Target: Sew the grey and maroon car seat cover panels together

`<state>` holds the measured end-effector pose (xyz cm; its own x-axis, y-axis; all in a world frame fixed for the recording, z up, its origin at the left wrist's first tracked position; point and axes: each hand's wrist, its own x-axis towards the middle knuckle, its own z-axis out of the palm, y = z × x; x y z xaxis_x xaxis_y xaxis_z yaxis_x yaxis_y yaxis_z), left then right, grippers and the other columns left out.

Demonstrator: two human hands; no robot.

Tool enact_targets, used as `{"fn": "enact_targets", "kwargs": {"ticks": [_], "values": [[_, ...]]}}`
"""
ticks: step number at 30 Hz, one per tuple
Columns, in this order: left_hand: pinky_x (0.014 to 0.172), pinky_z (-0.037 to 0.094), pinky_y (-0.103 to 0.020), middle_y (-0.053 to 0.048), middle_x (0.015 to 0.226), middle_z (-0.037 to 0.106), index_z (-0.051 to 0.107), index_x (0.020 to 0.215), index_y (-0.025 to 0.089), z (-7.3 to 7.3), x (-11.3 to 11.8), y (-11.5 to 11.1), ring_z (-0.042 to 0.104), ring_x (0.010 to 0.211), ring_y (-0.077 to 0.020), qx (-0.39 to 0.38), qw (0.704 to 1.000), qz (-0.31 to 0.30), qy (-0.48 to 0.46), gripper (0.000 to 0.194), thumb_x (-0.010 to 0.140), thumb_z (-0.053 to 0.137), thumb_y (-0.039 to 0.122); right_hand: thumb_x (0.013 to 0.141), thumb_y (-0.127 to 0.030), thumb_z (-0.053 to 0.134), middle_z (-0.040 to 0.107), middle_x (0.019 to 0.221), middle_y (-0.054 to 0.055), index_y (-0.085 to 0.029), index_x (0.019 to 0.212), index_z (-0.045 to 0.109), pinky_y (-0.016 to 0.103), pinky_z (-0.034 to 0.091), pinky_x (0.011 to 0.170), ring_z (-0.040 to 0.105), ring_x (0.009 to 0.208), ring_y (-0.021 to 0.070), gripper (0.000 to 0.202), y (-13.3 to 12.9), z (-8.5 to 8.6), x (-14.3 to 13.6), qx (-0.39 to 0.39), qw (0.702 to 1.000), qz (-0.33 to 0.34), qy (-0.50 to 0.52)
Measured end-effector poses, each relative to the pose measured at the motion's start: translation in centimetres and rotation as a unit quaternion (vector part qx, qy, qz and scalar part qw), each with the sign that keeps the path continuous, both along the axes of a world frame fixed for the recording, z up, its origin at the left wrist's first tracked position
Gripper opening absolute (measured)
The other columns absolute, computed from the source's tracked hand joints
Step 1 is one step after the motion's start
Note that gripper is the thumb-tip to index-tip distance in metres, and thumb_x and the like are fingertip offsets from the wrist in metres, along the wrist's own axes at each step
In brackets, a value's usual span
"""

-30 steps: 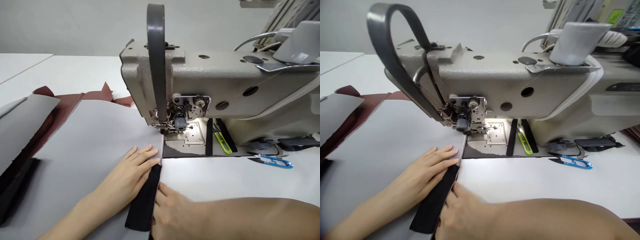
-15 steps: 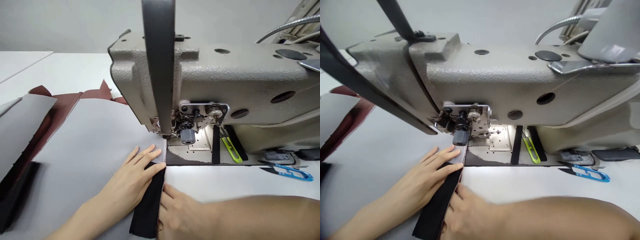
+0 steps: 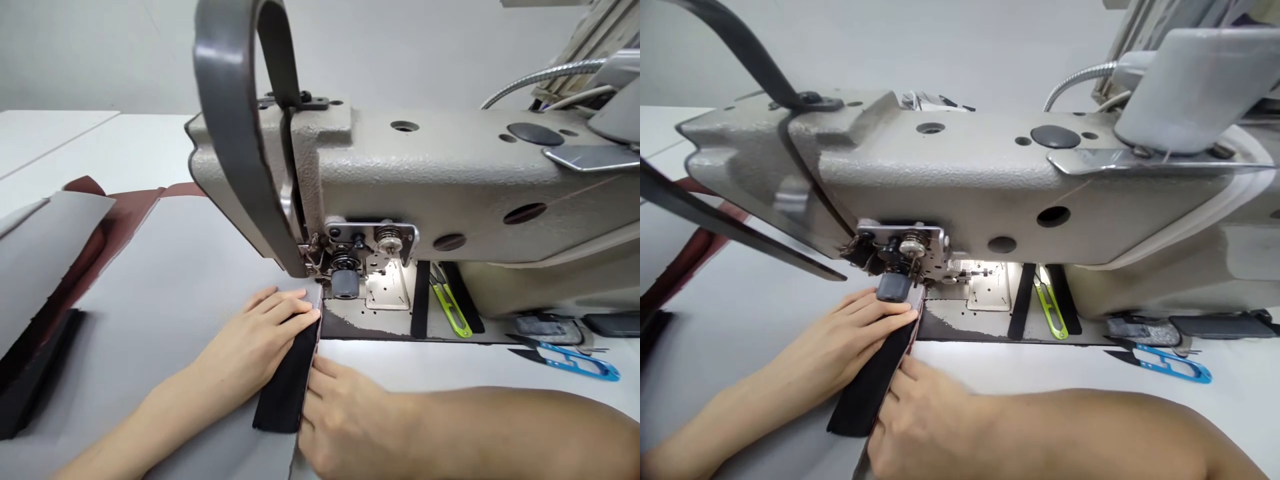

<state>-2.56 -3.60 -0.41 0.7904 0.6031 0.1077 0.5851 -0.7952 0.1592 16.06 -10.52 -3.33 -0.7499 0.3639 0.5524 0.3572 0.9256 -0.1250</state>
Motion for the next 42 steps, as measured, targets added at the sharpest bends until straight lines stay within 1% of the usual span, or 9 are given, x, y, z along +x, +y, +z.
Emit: {"fn": "enact_targets", "kwargs": {"ticks": [3,5,10,15,22,29,35,39,42], "values": [[0.11,0.032,-0.039,0.0,0.12,0.065,0.06,0.119,0.025,0.1,0.3,0.2,0.054,0.12,-0.0177,0.016,1.0,0.0,0.004,0.033,0.099,0.037,0.014,0.078,-0.011,0.054,0.06,0.065,0.007,-0.016,0.062,0.06,0.038,0.049,0.083,0.055,0.064,0.0198,0.018,-0.1,-0.1,0.0,-0.001,0.999,0.012,0.03],[0.111,0.031,-0.039,0.001,0.123,0.064,0.062,0.114,0.026,0.2,0.5,0.3,0.054,0.119,-0.018,0.018,1.0,0.007,0.004,0.03,0.098,0.039,0.016,0.077,-0.01,0.056,0.06,0.065,0.007,-0.016,0.063,0.06,0.038,0.049,0.082,0.056,0.067,0.0203,0.015,0.0,-0.2,0.0,-0.012,1.0,0.011,0.021],[0.102,0.037,-0.04,-0.003,0.117,0.066,0.065,0.109,0.023,0.7,1.3,0.3,0.051,0.12,-0.0246,0.069,0.997,0.01,0.024,0.021,0.094,0.051,0.017,0.08,-0.011,0.057,0.062,0.071,0.008,-0.016,0.066,0.06,0.039,0.047,0.086,0.055,0.071,0.0212,0.016,0.4,-0.3,0.5,-0.021,1.0,-0.005,0.003],[0.093,0.039,-0.039,-0.003,0.105,0.068,0.063,0.108,0.019,1.4,2.1,0.1,0.057,0.1,-0.0222,0.094,0.993,-0.004,0.073,0.022,0.097,0.044,0.018,0.082,-0.011,0.058,0.062,0.071,0.007,-0.016,0.067,0.06,0.038,0.047,0.088,0.054,0.073,0.0213,0.016,0.8,-1.1,0.5,-0.016,1.0,-0.021,0.008],[0.091,0.037,-0.041,-0.002,0.103,0.069,0.066,0.105,0.018,1.6,2.2,0.7,0.056,0.099,-0.0235,0.147,0.983,-0.02,0.106,0.022,0.097,0.046,0.021,0.085,-0.013,0.057,0.064,0.078,0.007,-0.015,0.074,0.064,0.041,0.044,0.101,0.058,0.083,0.0229,0.014,1.4,-1.8,0.4,-0.025,0.999,-0.028,-0.005],[0.093,0.037,-0.04,-0.003,0.102,0.069,0.067,0.102,0.017,1.7,2.5,1.3,0.057,0.105,-0.0242,0.104,0.989,-0.011,0.102,0.021,0.096,0.047,0.018,0.084,-0.015,0.058,0.067,0.08,0.008,-0.013,0.075,0.066,0.039,0.044,0.103,0.061,0.085,0.0232,0.013,2.0,-1.9,0.4,-0.019,0.999,-0.035,0.013],[0.102,0.029,-0.041,-0.004,0.123,0.065,0.064,0.116,0.021,0.6,1.7,0.3,0.054,0.117,-0.0223,0.087,0.994,0.042,0.051,0.029,0.098,0.043,0.017,0.09,-0.03,0.057,0.065,0.071,0.006,-0.014,0.073,0.064,0.04,0.047,0.097,0.058,0.079,0.0217,0.025,1.9,-1.1,0.7,-0.025,1.0,-0.003,0.012],[0.1,0.029,-0.039,-0.001,0.126,0.064,0.064,0.116,0.023,0.3,1.0,0.8,0.052,0.121,-0.0217,0.088,0.995,0.019,0.03,0.026,0.098,0.047,0.02,0.093,-0.027,0.057,0.059,0.062,0.003,-0.015,0.065,0.06,0.036,0.049,0.086,0.055,0.069,0.0184,0.03,1.8,-1.4,-0.6,0.007,0.998,-0.041,0.049],[0.099,0.031,-0.038,0.0,0.124,0.065,0.066,0.111,0.024,0.4,0.8,1.3,0.054,0.119,-0.0211,0.103,0.994,-0.001,0.029,0.022,0.096,0.05,0.02,0.092,-0.025,0.057,0.06,0.065,0.004,-0.015,0.065,0.06,0.035,0.049,0.083,0.054,0.069,0.0184,0.029,1.8,-1.8,-1.5,0.01,0.996,-0.061,0.063]]}}
